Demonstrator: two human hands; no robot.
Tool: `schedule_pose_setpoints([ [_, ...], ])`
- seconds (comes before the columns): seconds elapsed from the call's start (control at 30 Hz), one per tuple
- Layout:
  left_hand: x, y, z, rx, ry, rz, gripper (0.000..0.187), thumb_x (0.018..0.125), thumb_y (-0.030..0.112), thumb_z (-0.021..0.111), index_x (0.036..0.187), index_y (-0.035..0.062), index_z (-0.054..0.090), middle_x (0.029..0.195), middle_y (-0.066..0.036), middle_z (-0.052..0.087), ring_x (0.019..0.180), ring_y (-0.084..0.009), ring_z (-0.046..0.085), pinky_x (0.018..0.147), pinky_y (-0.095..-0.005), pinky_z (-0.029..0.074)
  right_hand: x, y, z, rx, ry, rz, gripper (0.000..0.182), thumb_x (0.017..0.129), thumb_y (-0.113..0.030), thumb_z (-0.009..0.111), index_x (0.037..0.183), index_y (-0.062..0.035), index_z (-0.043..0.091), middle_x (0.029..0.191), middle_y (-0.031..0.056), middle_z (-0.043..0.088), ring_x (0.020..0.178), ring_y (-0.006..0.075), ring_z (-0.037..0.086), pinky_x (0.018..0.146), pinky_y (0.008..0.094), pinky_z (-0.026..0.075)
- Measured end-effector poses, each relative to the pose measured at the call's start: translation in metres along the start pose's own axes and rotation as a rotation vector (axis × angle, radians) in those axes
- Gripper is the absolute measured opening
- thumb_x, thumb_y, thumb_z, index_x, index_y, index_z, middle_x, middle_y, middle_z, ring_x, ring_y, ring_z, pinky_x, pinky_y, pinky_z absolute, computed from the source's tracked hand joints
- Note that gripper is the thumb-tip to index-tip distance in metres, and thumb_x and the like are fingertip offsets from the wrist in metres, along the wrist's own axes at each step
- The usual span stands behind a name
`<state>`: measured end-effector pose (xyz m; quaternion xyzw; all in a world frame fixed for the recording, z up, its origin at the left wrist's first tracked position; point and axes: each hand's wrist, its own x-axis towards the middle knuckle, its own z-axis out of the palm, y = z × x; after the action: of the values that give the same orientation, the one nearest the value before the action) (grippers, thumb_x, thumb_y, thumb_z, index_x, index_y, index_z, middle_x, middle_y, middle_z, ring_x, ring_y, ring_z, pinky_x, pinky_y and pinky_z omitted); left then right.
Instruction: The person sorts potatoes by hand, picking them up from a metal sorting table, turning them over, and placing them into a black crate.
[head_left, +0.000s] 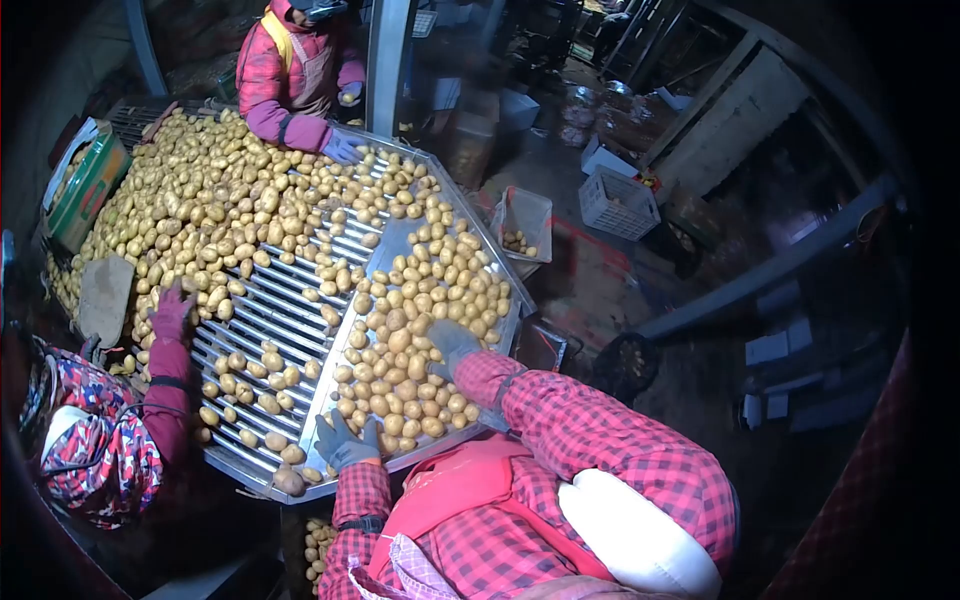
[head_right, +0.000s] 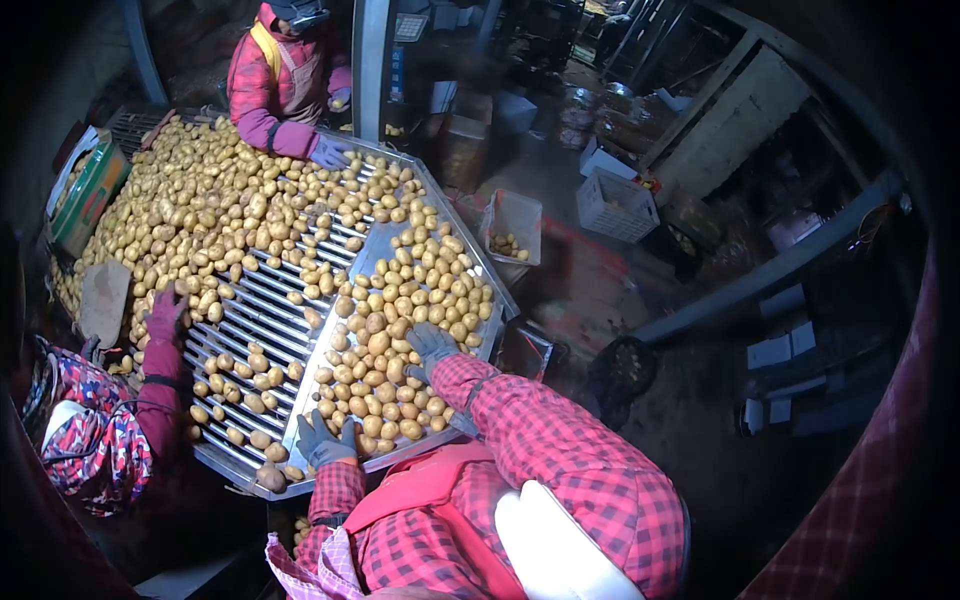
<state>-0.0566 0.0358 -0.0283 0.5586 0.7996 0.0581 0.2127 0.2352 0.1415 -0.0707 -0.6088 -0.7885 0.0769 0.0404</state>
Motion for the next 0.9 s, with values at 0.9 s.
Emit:
schedule_pose_setpoints([
  [0.9,0.002,-0.008,0.023,-0.050,0.201,0.054,0.086,0.066,0.040,0.083,0.140,0.0075,0.052,0.151,-0.027,0.036,0.134,-0.0443,0.041,0.110,-0.0488,0.035,0.000,0.030,-0.011,-0.041,-0.181,-0.233,0.079,0.086,-0.058,0.060,0.143,-0.0059,0.045,0.146,0.0140,0.039,0.137,0.0303,0.035,0.114,0.0447,0.026],
])
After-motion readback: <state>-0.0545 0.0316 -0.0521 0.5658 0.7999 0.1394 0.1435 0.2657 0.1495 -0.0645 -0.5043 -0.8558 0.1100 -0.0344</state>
